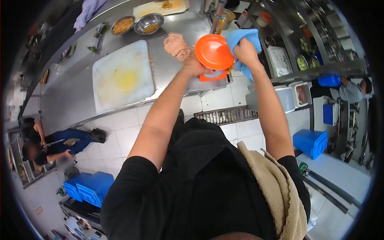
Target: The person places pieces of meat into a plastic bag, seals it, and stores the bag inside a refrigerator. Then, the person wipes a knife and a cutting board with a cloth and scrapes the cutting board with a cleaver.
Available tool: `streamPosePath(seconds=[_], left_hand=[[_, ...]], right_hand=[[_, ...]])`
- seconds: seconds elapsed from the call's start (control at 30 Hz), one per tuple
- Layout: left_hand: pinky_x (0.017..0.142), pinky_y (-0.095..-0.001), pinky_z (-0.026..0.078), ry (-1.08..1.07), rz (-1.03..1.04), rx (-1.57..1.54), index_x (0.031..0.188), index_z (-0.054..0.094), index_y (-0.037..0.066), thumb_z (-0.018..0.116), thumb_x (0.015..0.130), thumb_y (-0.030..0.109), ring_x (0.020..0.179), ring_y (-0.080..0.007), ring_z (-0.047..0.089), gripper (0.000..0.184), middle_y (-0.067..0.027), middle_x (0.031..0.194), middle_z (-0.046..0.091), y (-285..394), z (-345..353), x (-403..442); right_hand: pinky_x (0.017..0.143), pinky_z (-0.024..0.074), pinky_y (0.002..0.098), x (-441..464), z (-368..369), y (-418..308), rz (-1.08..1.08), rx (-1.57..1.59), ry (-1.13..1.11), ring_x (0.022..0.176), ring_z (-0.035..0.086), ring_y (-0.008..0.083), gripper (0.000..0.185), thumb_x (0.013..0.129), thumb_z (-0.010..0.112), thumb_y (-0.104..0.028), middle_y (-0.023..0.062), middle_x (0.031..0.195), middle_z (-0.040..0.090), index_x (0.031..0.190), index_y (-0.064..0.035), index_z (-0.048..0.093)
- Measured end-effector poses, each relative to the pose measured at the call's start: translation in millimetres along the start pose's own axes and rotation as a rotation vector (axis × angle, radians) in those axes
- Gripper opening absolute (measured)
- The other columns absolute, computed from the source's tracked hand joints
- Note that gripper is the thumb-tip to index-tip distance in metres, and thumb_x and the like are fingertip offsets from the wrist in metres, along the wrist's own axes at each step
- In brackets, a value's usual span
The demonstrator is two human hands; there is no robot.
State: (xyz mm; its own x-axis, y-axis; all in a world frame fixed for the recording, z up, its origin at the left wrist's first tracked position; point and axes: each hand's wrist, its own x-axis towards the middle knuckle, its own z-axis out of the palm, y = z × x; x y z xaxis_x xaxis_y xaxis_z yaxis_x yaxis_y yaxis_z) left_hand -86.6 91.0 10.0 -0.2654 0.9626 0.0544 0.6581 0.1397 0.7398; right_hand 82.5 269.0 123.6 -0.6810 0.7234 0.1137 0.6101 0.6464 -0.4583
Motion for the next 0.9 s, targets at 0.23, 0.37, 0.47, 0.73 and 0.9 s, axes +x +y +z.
streamPosePath(seconds=[0.23, 0.37, 0.47, 0.73, 0.9], left_hand=[[0.113, -0.0505, 0.039, 0.073, -0.153, 0.163, 0.157, 0.034, 0.020, 0.094, 0.051, 0.058, 0.140, -0.0359, 0.044, 0.128, -0.0101, 0.157, 0.039, 4, 6, -1], [0.114, -0.0549, 0.037, -0.025, -0.299, 0.066, 0.160, 0.026, 0.017, 0.096, 0.052, 0.054, 0.143, -0.0365, 0.042, 0.134, -0.0092, 0.163, 0.032, 26, -8, -5], [0.114, -0.0564, 0.035, -0.037, -0.319, 0.056, 0.160, 0.023, 0.014, 0.096, 0.056, 0.052, 0.145, -0.0362, 0.039, 0.133, -0.0094, 0.166, 0.027, 33, -13, -9], [0.106, -0.0453, 0.046, 0.515, -0.090, -0.154, 0.147, 0.046, 0.007, 0.086, 0.075, 0.033, 0.128, -0.0363, 0.055, 0.086, -0.0198, 0.144, 0.050, 9, 19, -89], [0.081, -0.0342, 0.057, 0.774, -0.467, -0.155, 0.133, 0.059, 0.004, 0.077, 0.088, 0.011, 0.097, -0.0221, 0.067, 0.048, -0.0162, 0.125, 0.061, -33, 8, -261]], right_hand=[[0.086, 0.0526, 0.0550, -30, 36, -53, -0.103, -0.259, -0.317, 0.098, 0.068, 0.0469, 0.033, 0.093, 0.054, -0.024, 0.0282, 0.103, 0.071, 0.113, 0.0006, 0.062], [0.083, 0.0529, 0.0440, -57, 1, -69, -0.198, 0.148, -0.473, 0.092, 0.070, 0.0368, 0.032, 0.092, 0.058, -0.018, 0.0261, 0.097, 0.071, 0.114, 0.0034, 0.066], [0.083, 0.0505, 0.0316, -81, -60, -103, -0.048, 0.330, -0.421, 0.092, 0.065, 0.0154, 0.035, 0.094, 0.060, -0.019, 0.0123, 0.098, 0.072, 0.122, 0.0020, 0.066], [0.097, 0.0499, 0.0292, -133, -103, -120, 0.037, 1.028, -0.280, 0.109, 0.064, 0.0147, 0.043, 0.100, 0.060, -0.013, 0.0074, 0.125, 0.066, 0.141, -0.0010, 0.056], [0.091, 0.0474, 0.0264, -144, -18, -151, 0.102, 1.180, -0.577, 0.100, 0.061, 0.0120, 0.032, 0.105, 0.054, -0.024, 0.0050, 0.110, 0.067, 0.125, -0.0009, 0.063]])
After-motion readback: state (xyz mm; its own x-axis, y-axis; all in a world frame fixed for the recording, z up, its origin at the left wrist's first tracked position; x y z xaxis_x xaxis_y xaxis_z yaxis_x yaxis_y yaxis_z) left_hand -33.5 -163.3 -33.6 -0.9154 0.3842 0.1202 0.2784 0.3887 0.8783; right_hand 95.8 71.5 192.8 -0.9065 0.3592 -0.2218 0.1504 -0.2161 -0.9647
